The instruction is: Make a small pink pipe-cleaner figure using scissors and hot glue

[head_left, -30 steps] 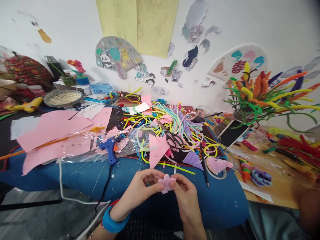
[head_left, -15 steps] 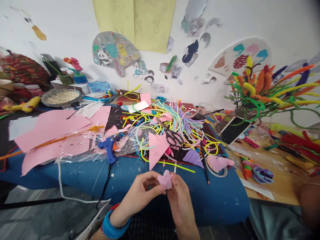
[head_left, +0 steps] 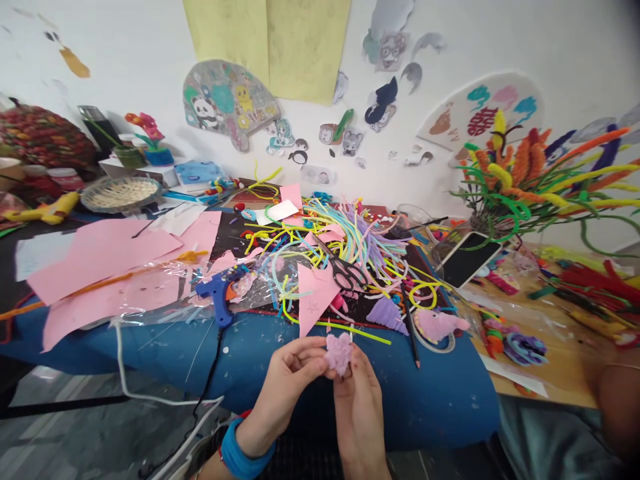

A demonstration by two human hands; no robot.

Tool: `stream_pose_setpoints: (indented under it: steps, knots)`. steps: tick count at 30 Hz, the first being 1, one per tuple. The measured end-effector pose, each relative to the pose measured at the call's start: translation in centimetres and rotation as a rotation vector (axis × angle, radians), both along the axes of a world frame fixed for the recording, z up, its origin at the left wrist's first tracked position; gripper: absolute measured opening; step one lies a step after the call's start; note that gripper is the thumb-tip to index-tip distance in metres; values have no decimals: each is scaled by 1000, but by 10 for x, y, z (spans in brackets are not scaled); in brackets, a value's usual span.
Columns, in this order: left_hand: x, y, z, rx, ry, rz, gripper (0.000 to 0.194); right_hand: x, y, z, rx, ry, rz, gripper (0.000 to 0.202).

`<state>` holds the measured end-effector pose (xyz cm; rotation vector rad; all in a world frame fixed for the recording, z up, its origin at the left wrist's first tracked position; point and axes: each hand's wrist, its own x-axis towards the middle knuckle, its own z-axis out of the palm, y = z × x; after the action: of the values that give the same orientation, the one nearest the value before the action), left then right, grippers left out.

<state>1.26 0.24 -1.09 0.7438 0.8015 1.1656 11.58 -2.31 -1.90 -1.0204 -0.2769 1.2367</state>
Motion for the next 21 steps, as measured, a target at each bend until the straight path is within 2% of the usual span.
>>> stream_pose_setpoints:
  steps: [3, 6, 10, 13, 17, 21]
  knots:
    - [-1, -2, -4, 13, 54, 104, 26, -1, -2, 0, 31, -44, 31, 23]
    - [-5, -2, -3, 113, 152, 181, 18, -2, -7, 1, 67, -74, 21, 22]
    - [-13, -1, 4, 387, 350, 163, 14, -1, -11, 5, 56, -76, -6, 24]
    - [-17, -1, 8, 580, 480, 225, 11, 0, -12, 9, 48, -94, 16, 26]
    - [-19, -2, 6, 666, 456, 282, 8, -1, -13, 12, 77, -70, 49, 27]
    - [-21, -2, 0, 644, 319, 222, 9, 0, -13, 12, 105, 17, 139, 23]
